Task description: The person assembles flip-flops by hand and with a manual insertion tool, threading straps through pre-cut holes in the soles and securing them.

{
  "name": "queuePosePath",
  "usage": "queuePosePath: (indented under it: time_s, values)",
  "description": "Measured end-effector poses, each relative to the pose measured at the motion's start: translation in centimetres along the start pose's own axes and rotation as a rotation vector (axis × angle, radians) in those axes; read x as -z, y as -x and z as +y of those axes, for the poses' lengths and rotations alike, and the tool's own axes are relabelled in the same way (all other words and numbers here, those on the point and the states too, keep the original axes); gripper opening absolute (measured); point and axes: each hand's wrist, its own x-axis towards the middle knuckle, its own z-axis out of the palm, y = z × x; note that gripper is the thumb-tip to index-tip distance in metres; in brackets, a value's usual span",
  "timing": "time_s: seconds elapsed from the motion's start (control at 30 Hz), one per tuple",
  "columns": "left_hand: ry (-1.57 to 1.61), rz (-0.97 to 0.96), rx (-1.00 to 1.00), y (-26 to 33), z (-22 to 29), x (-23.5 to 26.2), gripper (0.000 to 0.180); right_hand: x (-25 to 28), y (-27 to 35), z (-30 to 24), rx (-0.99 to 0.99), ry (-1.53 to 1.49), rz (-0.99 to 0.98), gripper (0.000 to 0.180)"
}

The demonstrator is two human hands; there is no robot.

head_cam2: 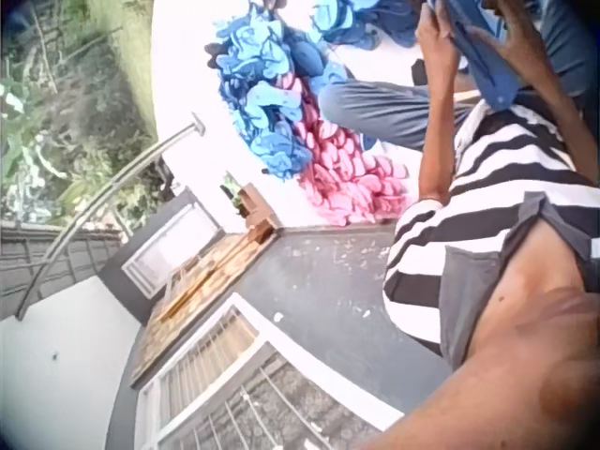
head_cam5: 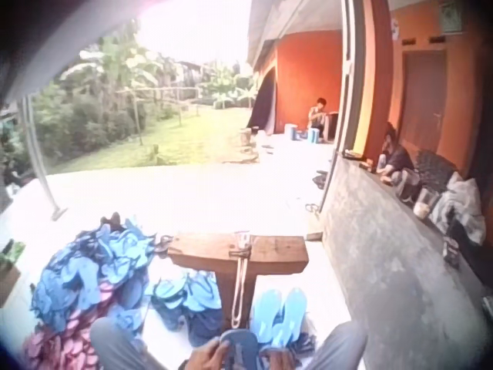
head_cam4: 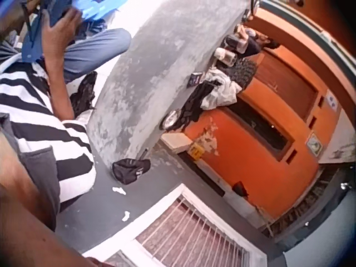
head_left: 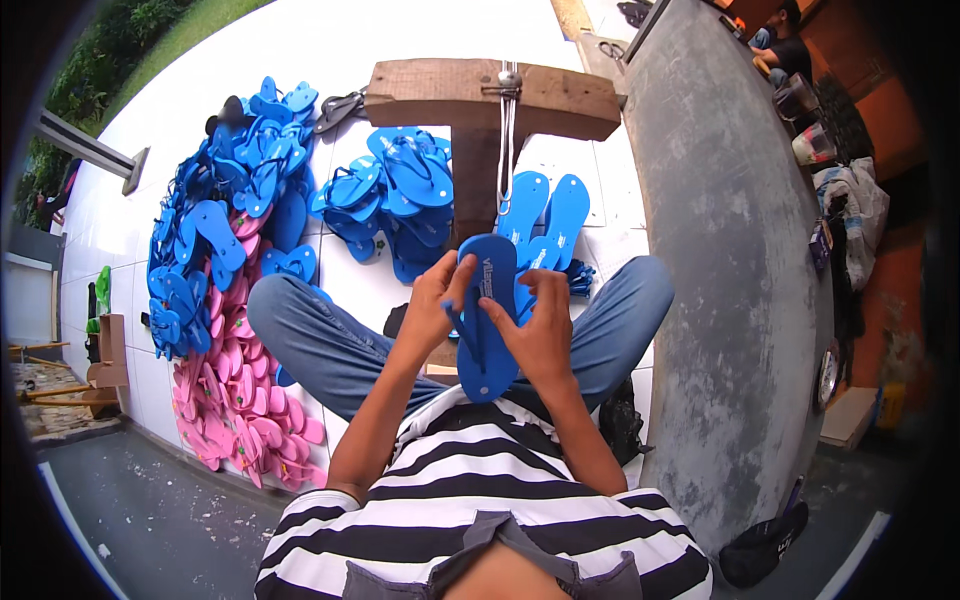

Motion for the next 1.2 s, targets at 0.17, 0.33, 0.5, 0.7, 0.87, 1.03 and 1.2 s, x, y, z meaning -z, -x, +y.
queuePosePath:
  time_s: [0.17,0.33,0.5,0.7,0.87,1.03,1.2]
  values:
    - [-0.404,0.0,-0.152,-1.0,0.7,2.0,0.036,-2.6,-0.1,-0.3,0.104,0.173,-0.389,0.029]
    - [-0.414,0.136,-0.211,-1.9,-1.8,3.8,0.035,-3.1,-0.1,-0.3,0.221,-0.081,-0.448,0.016]
    - [-0.118,0.025,-0.207,-1.8,-1.0,5.7,0.03,0.0,2.2,-1.6,0.091,-0.286,-0.497,0.012]
    - [0.094,-0.197,-0.592,-0.1,7.0,5.9,0.034,1.9,-1.6,-3.6,0.125,-0.325,-0.022,0.027]
    - [-0.015,-0.21,-1.069,0.3,10.7,3.3,0.032,3.3,-4.6,-4.1,0.569,-0.289,0.094,0.048]
    - [0.168,-0.198,-1.185,-1.5,11.0,2.6,0.05,3.4,-5.5,-4.6,0.451,-0.503,0.195,0.045]
    - [0.214,-0.124,-1.197,-2.9,11.2,2.5,0.052,3.4,-6.6,-5.2,0.451,-0.537,0.194,0.035]
